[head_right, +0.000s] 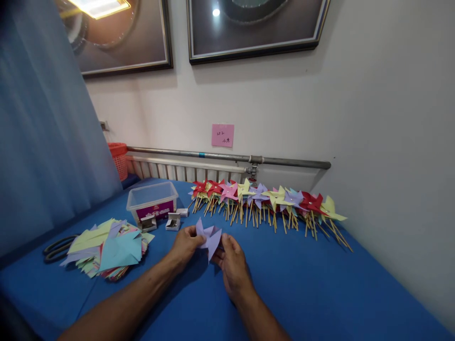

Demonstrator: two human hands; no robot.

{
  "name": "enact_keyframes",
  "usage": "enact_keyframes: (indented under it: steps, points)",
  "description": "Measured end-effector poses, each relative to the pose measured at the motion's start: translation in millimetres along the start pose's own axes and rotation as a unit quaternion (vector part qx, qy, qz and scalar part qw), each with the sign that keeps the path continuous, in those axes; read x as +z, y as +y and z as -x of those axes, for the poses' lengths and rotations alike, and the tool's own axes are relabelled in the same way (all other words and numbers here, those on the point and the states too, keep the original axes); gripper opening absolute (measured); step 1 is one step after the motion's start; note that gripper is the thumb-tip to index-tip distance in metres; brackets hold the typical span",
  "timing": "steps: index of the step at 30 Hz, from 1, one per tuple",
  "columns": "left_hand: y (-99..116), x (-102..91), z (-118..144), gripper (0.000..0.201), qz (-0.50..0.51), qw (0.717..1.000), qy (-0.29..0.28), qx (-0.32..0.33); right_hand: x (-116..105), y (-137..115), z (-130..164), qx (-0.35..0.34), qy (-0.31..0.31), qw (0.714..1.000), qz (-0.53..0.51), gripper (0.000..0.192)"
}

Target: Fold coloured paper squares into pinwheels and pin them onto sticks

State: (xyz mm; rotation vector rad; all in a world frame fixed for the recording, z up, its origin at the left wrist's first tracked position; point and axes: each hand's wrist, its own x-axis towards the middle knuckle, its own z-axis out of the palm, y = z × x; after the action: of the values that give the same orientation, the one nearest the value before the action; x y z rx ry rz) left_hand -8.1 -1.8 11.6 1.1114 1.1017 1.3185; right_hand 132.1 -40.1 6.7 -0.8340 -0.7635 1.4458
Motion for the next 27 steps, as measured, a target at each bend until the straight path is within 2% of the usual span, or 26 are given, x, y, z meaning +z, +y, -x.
enact_keyframes:
  steps: [5, 9, 13, 20, 27]
  points:
    - [-3, 0.3, 0, 0.017, -0.014, 0.999, -0.034, 0.018, 0, 0, 1, 0.073, -0.008, 0.997, -0.032, 0.051]
    - [-1, -0.3, 1, 0.015, -0.026, 0.999, -0.035, 0.024, 1, -4, 5, 0.088, -0.020, 0.995, -0.032, 0.049]
    - [3, 1.1, 2, 0.016, -0.017, 0.999, -0.041, 0.023, 0, -3, 6, 0.071, -0.016, 0.997, -0.002, 0.044]
    - [6, 1.9, 3, 0.024, -0.003, 0.998, -0.055, -0.004, -3, 11, -4, 0.011, 0.022, 0.998, 0.063, 0.045]
    - [5, 1.9, 5, 0.023, 0.011, 0.997, -0.068, -0.020, -8, 18, -9, 0.008, 0.028, 0.996, 0.090, 0.039]
